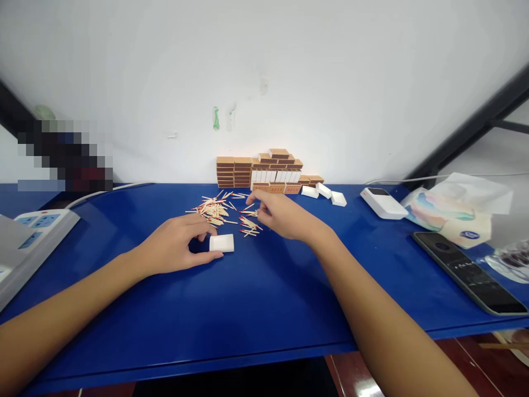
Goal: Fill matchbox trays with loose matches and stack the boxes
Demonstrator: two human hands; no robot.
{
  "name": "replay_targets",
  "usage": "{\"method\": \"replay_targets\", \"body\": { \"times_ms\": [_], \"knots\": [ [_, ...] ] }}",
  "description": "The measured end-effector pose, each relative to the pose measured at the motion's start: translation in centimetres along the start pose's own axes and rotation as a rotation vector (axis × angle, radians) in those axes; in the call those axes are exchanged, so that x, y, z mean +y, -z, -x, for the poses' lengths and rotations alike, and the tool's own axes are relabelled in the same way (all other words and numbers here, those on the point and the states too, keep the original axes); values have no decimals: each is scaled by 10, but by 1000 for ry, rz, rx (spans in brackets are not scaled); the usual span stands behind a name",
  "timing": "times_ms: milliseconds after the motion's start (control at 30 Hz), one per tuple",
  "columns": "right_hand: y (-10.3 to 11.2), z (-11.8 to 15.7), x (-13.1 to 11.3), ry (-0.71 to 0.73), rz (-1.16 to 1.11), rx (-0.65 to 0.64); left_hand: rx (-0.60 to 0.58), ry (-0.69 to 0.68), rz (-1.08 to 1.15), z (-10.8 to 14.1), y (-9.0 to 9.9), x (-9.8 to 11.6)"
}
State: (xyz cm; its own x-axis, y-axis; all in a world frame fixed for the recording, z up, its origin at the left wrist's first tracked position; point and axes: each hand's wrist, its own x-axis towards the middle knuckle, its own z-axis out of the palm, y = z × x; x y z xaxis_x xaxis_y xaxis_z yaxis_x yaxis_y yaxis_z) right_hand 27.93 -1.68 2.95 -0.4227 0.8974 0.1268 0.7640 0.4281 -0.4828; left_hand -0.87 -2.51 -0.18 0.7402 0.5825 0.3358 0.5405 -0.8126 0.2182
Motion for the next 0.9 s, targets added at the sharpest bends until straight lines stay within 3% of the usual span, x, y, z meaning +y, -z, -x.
{"method": "replay_targets", "body": {
  "times_ms": [133,433,700,900],
  "knots": [
    [4,0,-1,28,52,7,-2,-4,-2,-1,0,0],
    [2,-4,3,-71,74,30,-17,-2,-1,0,0,1],
    [-5,-4,-4,5,185,114,-16,-3,0,0,0,3],
    [-18,-9,-6,-36,173,41,-17,-5,18,-1,0,3]
  ]
}}
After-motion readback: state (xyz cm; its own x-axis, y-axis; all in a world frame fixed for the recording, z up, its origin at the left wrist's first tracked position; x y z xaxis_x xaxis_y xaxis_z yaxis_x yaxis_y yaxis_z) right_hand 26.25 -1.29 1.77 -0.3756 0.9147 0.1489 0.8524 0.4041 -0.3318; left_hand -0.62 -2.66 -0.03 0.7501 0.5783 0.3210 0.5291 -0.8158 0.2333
